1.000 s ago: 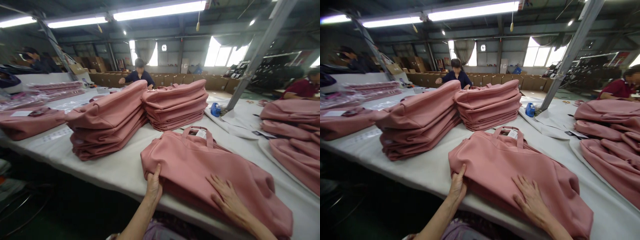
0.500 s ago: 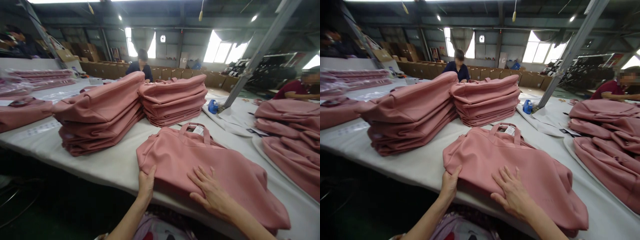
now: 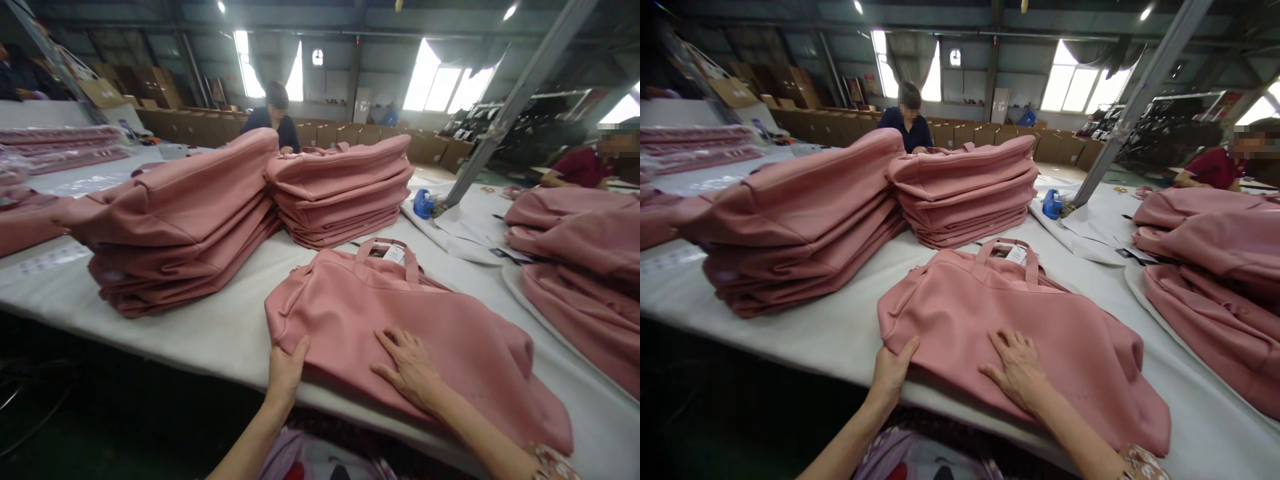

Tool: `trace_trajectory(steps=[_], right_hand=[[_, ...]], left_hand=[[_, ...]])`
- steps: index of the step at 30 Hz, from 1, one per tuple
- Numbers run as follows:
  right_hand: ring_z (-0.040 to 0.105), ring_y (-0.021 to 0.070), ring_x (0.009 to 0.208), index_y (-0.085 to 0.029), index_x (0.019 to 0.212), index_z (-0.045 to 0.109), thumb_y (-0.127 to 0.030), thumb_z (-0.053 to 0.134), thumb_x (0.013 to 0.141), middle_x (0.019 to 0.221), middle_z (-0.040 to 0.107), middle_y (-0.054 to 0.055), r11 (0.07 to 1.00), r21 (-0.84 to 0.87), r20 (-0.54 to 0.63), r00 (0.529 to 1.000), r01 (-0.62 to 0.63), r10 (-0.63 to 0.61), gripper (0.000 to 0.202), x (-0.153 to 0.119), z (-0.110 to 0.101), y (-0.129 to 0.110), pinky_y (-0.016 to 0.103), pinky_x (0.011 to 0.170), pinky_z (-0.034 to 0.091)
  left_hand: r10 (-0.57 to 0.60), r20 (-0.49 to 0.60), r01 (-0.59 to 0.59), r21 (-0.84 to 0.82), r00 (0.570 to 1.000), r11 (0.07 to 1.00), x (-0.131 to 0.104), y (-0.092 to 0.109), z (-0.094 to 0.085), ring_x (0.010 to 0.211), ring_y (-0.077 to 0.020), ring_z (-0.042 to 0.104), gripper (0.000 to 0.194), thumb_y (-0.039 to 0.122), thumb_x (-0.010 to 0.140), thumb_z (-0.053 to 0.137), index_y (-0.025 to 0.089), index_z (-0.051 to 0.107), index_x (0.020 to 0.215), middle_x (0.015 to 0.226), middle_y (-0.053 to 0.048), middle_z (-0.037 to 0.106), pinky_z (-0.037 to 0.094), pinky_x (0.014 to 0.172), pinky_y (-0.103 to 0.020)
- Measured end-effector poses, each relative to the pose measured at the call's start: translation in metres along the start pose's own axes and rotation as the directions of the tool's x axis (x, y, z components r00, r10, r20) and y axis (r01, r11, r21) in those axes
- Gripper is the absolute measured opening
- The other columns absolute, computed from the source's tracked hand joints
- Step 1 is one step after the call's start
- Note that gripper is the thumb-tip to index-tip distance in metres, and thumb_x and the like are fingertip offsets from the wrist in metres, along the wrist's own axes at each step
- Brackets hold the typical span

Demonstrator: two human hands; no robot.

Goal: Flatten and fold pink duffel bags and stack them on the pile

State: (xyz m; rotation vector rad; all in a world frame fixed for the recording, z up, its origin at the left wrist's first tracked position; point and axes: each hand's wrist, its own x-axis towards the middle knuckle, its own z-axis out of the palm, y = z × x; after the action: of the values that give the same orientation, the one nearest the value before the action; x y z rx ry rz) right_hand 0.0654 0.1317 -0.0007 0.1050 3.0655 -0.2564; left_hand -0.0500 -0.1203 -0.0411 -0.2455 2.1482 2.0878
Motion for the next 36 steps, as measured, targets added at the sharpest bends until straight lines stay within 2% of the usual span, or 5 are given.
trace_trajectory(steps=[22, 26, 28, 32, 36], right_hand=[[0.017, 0.0343, 0.143, -0.029, 0.145, 0.040, -0.071, 0.030, 0.093, 0.153, 0.030, 0.011, 0.996, 0.042, 0.111, 0.991, -0.083, 0.078, 0.067, 0.016, -0.002, 0.013, 0.067, 0.112, 0.004], [0.017, 0.0344, 0.143, -0.028, 0.145, 0.040, -0.069, 0.029, 0.095, 0.153, 0.031, 0.012, 0.992, 0.101, 0.114, 0.991, -0.080, 0.069, 0.066, 0.016, -0.002, 0.013, 0.066, 0.112, 0.004], [0.018, 0.0342, 0.143, -0.027, 0.145, 0.040, -0.069, 0.029, 0.095, 0.153, 0.031, 0.013, 0.988, 0.125, 0.118, 0.990, -0.089, 0.074, 0.067, 0.015, -0.004, 0.013, 0.065, 0.113, 0.004], [0.019, 0.0346, 0.143, -0.026, 0.146, 0.039, -0.065, 0.028, 0.097, 0.153, 0.030, 0.013, 0.986, 0.151, 0.120, 0.991, -0.076, 0.058, 0.064, 0.013, -0.011, 0.010, 0.064, 0.113, 0.005], [0.021, 0.0343, 0.142, -0.026, 0.145, 0.039, -0.059, 0.026, 0.100, 0.153, 0.031, 0.012, 0.984, 0.169, 0.117, 0.992, -0.059, 0.040, 0.058, 0.011, -0.017, 0.010, 0.064, 0.112, 0.009]], left_hand=[[-0.336, 0.205, 0.332, 0.055, 0.919, 0.942, -0.008, 0.013, -0.016, 0.052, -0.0240, 0.062, 0.053, 0.068, 0.071, 0.068, 0.015, 0.064, 0.071, 0.055, -0.007, 0.063, 0.054, 0.051, -0.037], [-0.026, 0.291, -0.098, 0.405, 0.956, 0.909, -0.028, 0.024, -0.042, 0.038, -0.0145, 0.045, 0.064, 0.071, 0.086, 0.040, 0.022, 0.040, 0.044, 0.038, -0.001, 0.043, 0.038, 0.043, -0.027], [0.324, 0.462, -0.528, 0.433, 0.826, 0.731, -0.037, 0.039, -0.048, 0.043, -0.0138, 0.045, 0.055, 0.057, 0.091, 0.045, 0.021, 0.047, 0.050, 0.045, -0.001, 0.046, 0.038, 0.047, -0.026], [0.385, 0.888, -0.943, 0.134, 0.251, 0.306, -0.032, 0.070, -0.019, 0.118, -0.0352, 0.054, 0.054, 0.058, 0.078, 0.067, 0.027, 0.063, 0.122, 0.122, -0.013, 0.064, 0.037, 0.106, -0.051], [0.122, 0.988, -0.989, 0.077, 0.093, 0.129, -0.007, 0.077, 0.033, 0.141, -0.0494, 0.015, 0.086, 0.065, 0.074, 0.067, 0.031, 0.036, 0.146, 0.152, -0.017, 0.035, 0.004, 0.107, -0.074]])
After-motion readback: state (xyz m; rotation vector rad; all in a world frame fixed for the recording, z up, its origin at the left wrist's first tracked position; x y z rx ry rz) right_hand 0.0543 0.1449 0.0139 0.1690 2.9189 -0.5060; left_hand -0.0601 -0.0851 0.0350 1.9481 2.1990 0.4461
